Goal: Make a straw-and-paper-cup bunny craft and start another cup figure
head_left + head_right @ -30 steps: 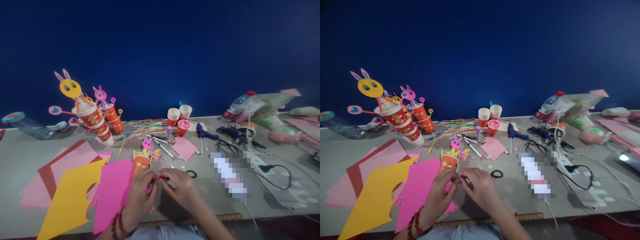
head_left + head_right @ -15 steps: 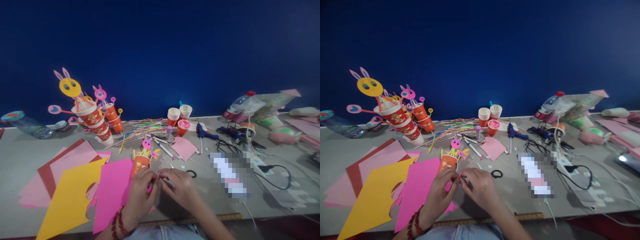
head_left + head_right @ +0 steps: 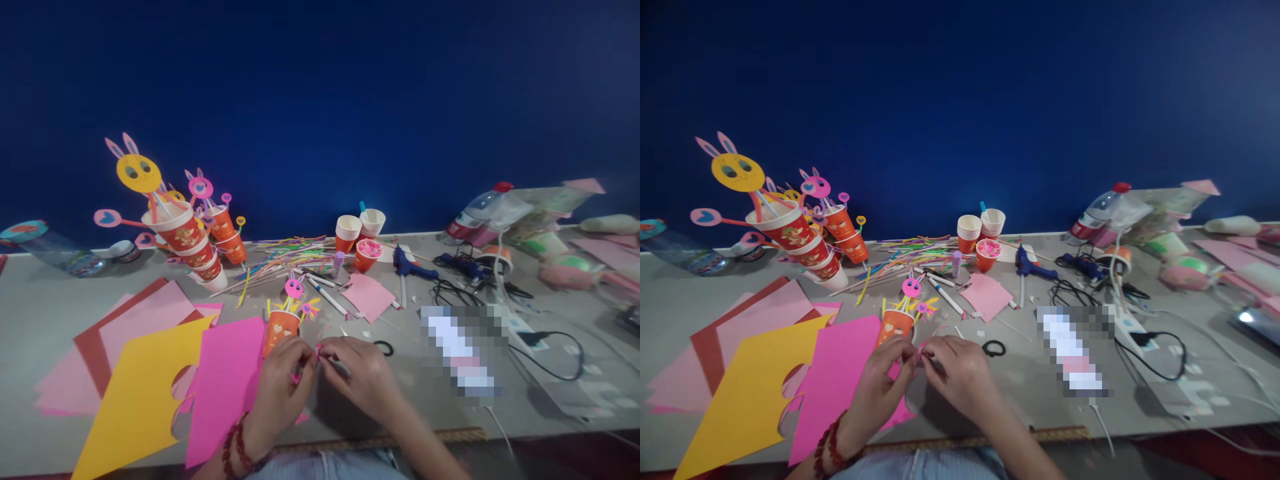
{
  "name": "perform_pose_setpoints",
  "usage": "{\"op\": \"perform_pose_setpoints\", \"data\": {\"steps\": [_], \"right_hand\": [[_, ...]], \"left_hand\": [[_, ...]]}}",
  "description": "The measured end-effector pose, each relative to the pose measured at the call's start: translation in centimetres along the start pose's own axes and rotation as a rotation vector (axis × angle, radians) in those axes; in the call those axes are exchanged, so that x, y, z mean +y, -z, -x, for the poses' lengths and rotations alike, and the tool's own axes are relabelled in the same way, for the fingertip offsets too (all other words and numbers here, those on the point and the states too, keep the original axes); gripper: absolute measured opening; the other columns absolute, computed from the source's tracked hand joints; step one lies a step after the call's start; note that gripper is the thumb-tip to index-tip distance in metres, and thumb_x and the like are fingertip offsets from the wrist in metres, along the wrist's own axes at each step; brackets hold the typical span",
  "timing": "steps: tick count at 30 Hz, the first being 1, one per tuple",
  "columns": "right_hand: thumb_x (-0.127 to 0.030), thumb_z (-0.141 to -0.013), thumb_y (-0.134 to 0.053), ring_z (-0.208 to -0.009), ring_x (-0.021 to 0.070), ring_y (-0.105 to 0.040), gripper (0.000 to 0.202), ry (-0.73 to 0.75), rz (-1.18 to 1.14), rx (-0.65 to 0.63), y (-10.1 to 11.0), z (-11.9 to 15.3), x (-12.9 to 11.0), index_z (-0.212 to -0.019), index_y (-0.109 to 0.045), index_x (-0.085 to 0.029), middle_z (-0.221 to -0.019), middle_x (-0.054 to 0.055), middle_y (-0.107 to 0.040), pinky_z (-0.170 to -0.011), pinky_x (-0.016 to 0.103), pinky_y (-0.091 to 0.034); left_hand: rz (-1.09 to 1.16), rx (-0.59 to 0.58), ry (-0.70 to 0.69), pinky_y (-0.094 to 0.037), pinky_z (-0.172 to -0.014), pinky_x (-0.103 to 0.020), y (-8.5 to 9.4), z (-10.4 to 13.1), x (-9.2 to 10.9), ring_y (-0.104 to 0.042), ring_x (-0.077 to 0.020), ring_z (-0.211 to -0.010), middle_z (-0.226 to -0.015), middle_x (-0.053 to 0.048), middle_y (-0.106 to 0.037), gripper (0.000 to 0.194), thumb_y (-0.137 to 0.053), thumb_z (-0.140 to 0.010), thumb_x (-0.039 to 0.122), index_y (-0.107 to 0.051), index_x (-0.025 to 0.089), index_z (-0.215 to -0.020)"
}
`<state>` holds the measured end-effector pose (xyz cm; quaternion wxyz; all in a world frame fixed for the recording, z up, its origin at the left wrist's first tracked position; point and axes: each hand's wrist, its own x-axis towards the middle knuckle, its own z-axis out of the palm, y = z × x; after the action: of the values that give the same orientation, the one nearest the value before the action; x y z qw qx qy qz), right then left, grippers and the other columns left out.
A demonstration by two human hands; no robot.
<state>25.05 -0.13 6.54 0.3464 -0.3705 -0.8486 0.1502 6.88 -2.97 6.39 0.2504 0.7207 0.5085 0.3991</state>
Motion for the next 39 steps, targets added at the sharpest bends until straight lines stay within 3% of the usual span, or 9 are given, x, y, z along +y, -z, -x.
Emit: {"op": "perform_pose_setpoints", "data": {"steps": [9,16,24,39], "right_hand": [[-0.022,-0.099,-0.054,-0.071,0.019,-0.071,0.014,-0.039,-0.017,-0.018,-0.1,0.0,0.1,-0.092,-0.066,-0.02,-0.08,0.004,-0.075,-0.065,0.028,-0.049],[-0.021,-0.097,-0.057,-0.08,0.0198,-0.073,0.009,-0.039,-0.083,-0.032,0.3,0.0,0.0,-0.096,-0.066,-0.021,-0.089,0.005,-0.077,-0.071,0.028,-0.051],[-0.021,-0.095,-0.056,-0.072,0.019,-0.069,0.01,-0.181,-0.169,-0.112,0.3,-0.1,0.0,-0.095,-0.066,-0.02,-0.083,0.005,-0.074,-0.067,0.027,-0.049],[-0.023,-0.093,-0.058,-0.076,0.0196,-0.068,0.008,-0.296,-0.329,-0.147,-0.5,-0.1,0.1,-0.09,-0.064,-0.019,-0.084,0.005,-0.072,-0.07,0.028,-0.048]], "left_hand": [[0.005,-0.008,-0.007,-0.045,-0.068,-0.028,0.0,0.1,0.1,-0.059,-0.0182,-0.074,-0.076,-0.002,-0.061,0.019,-0.047,-0.095,0.013,-0.053,0.021,-0.079],[-0.002,-0.003,-0.029,-0.045,-0.066,-0.028,0.1,0.0,0.1,-0.058,-0.0178,-0.073,-0.076,-0.002,-0.061,0.019,-0.047,-0.094,0.011,-0.054,0.021,-0.079],[-0.045,0.0,-0.092,-0.045,-0.071,-0.03,0.0,0.0,0.2,-0.059,-0.0192,-0.077,-0.08,-0.003,-0.063,0.015,-0.048,-0.094,0.01,-0.056,0.02,-0.085],[-0.099,-0.013,-0.103,-0.043,-0.07,-0.031,-0.1,0.2,0.0,-0.056,-0.0197,-0.078,-0.08,-0.003,-0.06,0.016,-0.047,-0.093,0.008,-0.053,0.02,-0.085]]}}
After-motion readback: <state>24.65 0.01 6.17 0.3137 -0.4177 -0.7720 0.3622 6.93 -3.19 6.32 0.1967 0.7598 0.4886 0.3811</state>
